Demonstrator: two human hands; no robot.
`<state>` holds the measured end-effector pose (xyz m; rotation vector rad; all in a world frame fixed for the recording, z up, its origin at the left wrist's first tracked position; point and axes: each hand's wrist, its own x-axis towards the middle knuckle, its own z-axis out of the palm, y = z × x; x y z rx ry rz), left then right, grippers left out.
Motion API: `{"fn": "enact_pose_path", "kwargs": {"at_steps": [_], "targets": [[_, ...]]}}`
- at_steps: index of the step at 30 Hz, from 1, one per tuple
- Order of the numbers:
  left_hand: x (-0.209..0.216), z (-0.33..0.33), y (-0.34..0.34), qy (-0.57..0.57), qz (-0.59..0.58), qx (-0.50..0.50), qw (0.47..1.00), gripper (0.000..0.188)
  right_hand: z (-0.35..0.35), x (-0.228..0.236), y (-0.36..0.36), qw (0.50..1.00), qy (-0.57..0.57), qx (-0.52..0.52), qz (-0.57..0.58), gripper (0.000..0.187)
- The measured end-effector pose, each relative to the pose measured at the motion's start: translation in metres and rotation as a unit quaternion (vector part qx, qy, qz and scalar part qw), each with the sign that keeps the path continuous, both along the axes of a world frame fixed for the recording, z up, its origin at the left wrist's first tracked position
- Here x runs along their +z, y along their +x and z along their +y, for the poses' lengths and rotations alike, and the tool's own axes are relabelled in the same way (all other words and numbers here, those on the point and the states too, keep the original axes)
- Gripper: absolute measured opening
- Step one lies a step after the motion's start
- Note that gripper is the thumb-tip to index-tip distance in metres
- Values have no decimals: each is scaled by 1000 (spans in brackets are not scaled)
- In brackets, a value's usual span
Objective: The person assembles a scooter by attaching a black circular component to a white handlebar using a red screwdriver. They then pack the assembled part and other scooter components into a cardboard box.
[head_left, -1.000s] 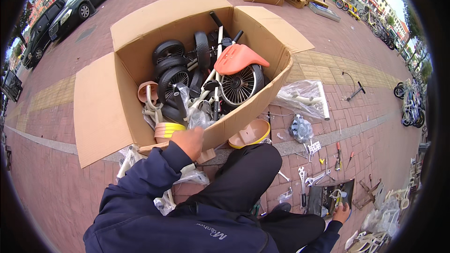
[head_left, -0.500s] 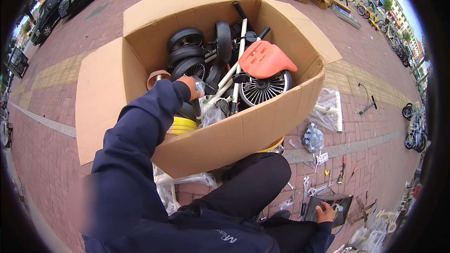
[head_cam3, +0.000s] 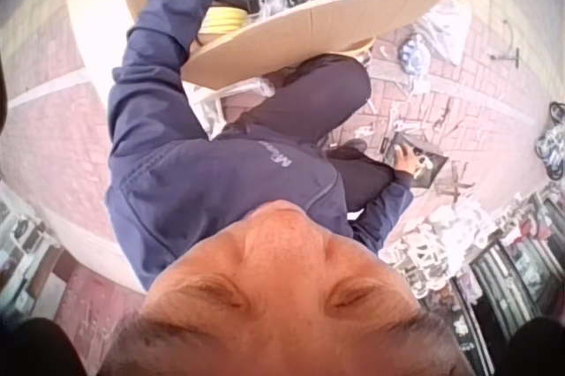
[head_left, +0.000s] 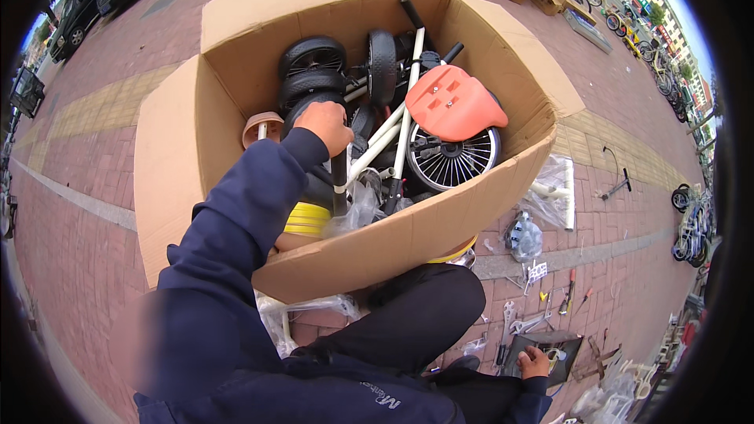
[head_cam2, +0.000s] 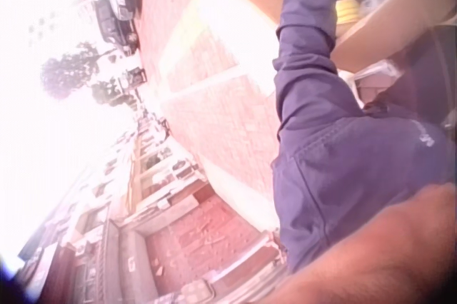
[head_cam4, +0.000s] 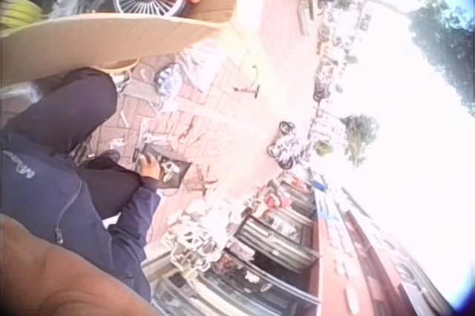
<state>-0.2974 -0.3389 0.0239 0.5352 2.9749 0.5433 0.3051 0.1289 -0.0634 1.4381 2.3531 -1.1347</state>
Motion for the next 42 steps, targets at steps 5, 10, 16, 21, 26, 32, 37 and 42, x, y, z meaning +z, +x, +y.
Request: {"fn": "enact_pose_path", "kwargs": {"at_steps": [5,10,16,21,26,32,37,42], "targets": [[32,-9,-8,174,119,48,976,35,-4,10,-8,999,-27,-36,2,34],[7,0,-13,275,151,58,948,39,-8,13,-17,1000,0,0,-24,32],[-32,36,12,531,-170,76,827,46,-9,14,-17,1000,-4,-7,-6,35],[-1,51,24,526,-93,23,845,34,-11,18,-12,1000,8,2,7,38],[128,22,14,532,-125,-31,837,37,-15,20,-4,999,44,6,28,36],[257,-25,71,308,-73,-107,943,32,-10,15,-3,997,46,13,54,32],[289,-87,151,376,-4,-129,918,42,-6,9,-4,995,38,7,92,34],[302,-148,210,447,147,-188,862,73,-15,19,-16,990,6,-12,142,38]]}}
